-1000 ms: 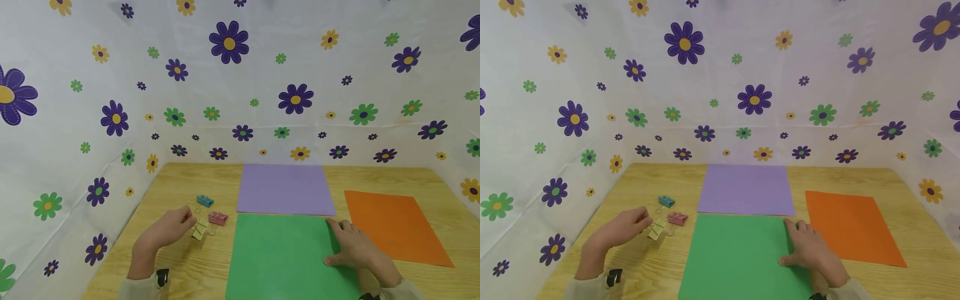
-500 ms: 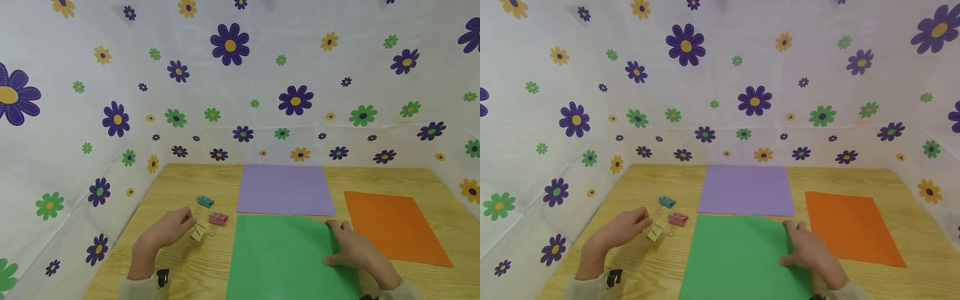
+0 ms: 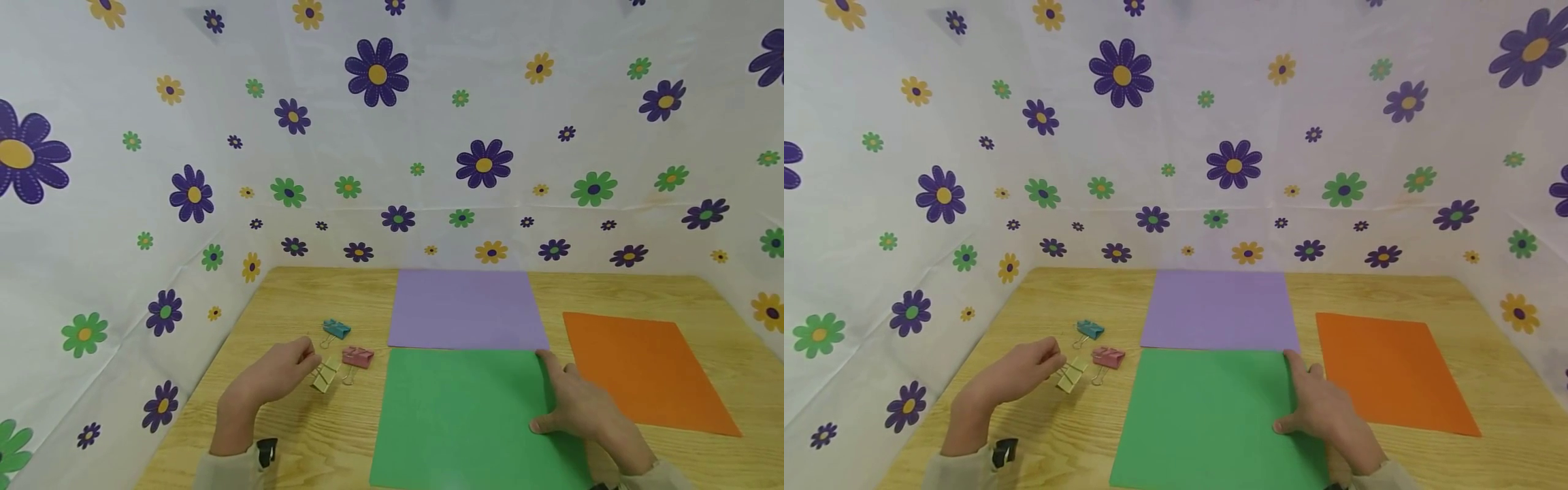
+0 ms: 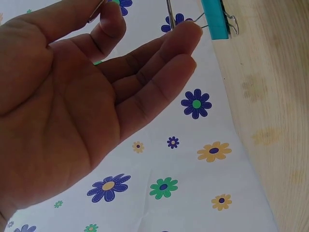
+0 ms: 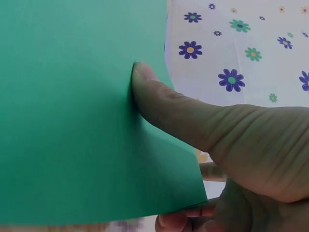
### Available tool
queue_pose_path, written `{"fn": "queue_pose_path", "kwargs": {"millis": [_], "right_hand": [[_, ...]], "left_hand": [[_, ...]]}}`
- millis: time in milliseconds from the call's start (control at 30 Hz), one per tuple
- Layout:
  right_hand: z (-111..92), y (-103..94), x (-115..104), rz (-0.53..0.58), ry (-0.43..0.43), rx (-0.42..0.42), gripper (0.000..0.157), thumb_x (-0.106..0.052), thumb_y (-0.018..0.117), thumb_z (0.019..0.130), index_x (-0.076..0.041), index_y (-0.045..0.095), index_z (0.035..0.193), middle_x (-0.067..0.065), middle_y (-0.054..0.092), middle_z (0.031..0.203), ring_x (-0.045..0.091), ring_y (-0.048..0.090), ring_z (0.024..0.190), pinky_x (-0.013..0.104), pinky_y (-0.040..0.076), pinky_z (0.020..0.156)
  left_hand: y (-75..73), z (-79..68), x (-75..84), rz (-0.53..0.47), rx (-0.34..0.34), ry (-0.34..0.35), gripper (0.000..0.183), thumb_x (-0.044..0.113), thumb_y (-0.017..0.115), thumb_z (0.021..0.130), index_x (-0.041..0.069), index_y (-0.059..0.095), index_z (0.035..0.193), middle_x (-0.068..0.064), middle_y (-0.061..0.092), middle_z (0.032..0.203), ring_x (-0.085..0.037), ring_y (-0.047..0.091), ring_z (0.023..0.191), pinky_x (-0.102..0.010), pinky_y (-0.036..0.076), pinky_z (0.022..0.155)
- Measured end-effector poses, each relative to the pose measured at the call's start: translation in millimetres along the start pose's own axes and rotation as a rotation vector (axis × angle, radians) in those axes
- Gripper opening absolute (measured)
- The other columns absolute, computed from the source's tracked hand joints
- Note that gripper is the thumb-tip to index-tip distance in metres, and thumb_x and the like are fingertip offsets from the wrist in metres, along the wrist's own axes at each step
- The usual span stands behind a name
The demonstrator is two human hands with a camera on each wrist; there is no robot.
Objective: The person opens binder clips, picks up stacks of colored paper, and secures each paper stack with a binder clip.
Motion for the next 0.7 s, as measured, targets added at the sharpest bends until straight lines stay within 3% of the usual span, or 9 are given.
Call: {"fn": "queue_pose_path", "kwargs": {"millis": [200,367,567,700], "right_hand": [[-0.9,0.7,-1.1,-0.011,0.019,0.034,0.133,-0.039,0.096,0.056,-0.004,0.014,0.154,0.034,0.050,0.114,0.021,0.047,0.058,0.033,0.041,0.046],[-0.6,2.8,0.9,0.003,0.032,0.042,0.132,-0.040,0.097,0.055,-0.006,0.016,0.153,0.035,0.050,0.114,0.022,0.049,0.062,0.033,0.043,0.048],[0.6,5.7,3.2,0.104,0.024,0.032,0.103,-0.034,0.097,0.056,-0.005,0.034,0.133,0.032,0.049,0.116,0.024,0.051,0.069,0.034,0.046,0.054],[3.2,8.1,5.5,0.180,0.012,0.018,0.085,-0.026,0.097,0.058,-0.003,0.042,0.119,0.024,0.050,0.111,0.026,0.052,0.084,0.040,0.050,0.069]], "left_hand": [[-0.6,0.2,-0.2,0.002,0.001,-0.005,0.019,0.017,0.048,0.105,0.007,0.050,0.089,-0.002,0.041,0.070,-0.015,0.035,0.060,-0.029,0.032,0.056],[-1.6,-0.2,-1.8,0.002,0.001,-0.008,0.019,0.017,0.047,0.106,0.007,0.050,0.090,-0.003,0.041,0.070,-0.016,0.035,0.059,-0.029,0.032,0.056],[-2.8,-1.0,-2.9,-0.005,-0.003,-0.002,0.019,0.019,0.046,0.106,0.007,0.050,0.091,-0.002,0.040,0.070,-0.015,0.034,0.059,-0.028,0.032,0.056],[-3.3,-1.9,-2.9,-0.008,0.001,0.003,0.019,0.018,0.047,0.106,0.007,0.050,0.090,-0.002,0.040,0.069,-0.015,0.034,0.059,-0.028,0.032,0.056]]}}
Point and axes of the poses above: each hand's wrist, its own z-axis towards the middle knuckle, its own y-axis out of the palm, x = y × z, the point moved 5 cm from there along z, towards the middle knuckle
